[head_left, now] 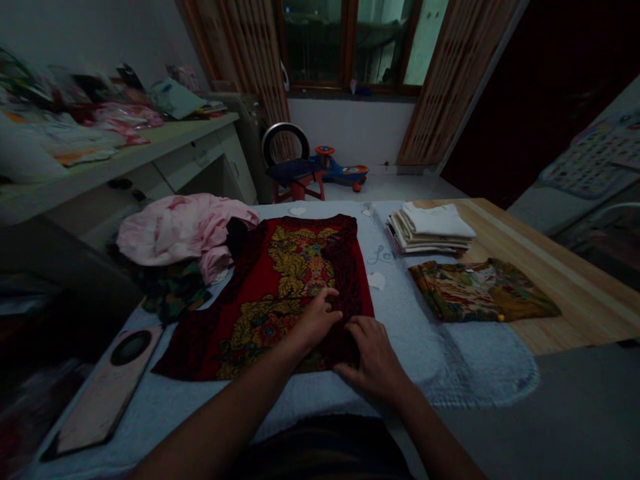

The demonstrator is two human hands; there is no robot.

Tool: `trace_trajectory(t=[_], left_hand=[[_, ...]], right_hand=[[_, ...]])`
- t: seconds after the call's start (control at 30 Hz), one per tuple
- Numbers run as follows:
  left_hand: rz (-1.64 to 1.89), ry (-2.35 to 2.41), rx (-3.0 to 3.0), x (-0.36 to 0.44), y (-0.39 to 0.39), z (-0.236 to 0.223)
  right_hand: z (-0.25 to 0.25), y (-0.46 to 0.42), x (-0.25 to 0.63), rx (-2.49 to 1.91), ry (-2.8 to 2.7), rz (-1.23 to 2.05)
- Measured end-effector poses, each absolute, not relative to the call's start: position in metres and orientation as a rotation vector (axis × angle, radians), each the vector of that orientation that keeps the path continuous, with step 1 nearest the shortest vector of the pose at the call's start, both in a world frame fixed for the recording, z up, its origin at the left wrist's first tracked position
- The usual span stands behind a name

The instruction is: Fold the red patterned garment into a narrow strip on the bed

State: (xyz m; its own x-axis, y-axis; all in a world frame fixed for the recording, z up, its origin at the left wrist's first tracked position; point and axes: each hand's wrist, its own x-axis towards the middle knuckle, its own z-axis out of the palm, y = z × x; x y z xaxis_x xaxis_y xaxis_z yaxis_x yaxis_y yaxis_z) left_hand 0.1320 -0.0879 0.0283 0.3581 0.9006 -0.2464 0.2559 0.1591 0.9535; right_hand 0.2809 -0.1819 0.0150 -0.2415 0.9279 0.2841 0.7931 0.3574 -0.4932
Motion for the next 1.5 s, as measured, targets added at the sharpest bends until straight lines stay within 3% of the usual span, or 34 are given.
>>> trace_trajectory(t=[0.27, 0.63, 0.77, 0.97, 1.5], left_hand=[[0.586, 1.084, 1.515, 0.136, -0.083, 0.030], [0.359, 1.300, 2.430, 0.114, -0.103, 0.034], [0.449, 1.155, 2.535, 0.109, -0.108, 0.040], [0.283, 0.667, 2.556, 0.098, -0.122, 0.042], [0.278, 0.680, 2.744, 0.081, -0.137, 0.032]], right_hand=[[0.010, -0.186, 0.285, -1.355, -2.036, 0.312], [0.023, -0.191, 0.298, -1.361, -1.947, 0.564], [0.022, -0.185, 0.312, -1.487, -1.716, 0.625], [0.021, -0.187, 0.322, -1.540, -1.930, 0.671], [0.025, -0.197, 0.322, -1.512, -2.061, 0.663]])
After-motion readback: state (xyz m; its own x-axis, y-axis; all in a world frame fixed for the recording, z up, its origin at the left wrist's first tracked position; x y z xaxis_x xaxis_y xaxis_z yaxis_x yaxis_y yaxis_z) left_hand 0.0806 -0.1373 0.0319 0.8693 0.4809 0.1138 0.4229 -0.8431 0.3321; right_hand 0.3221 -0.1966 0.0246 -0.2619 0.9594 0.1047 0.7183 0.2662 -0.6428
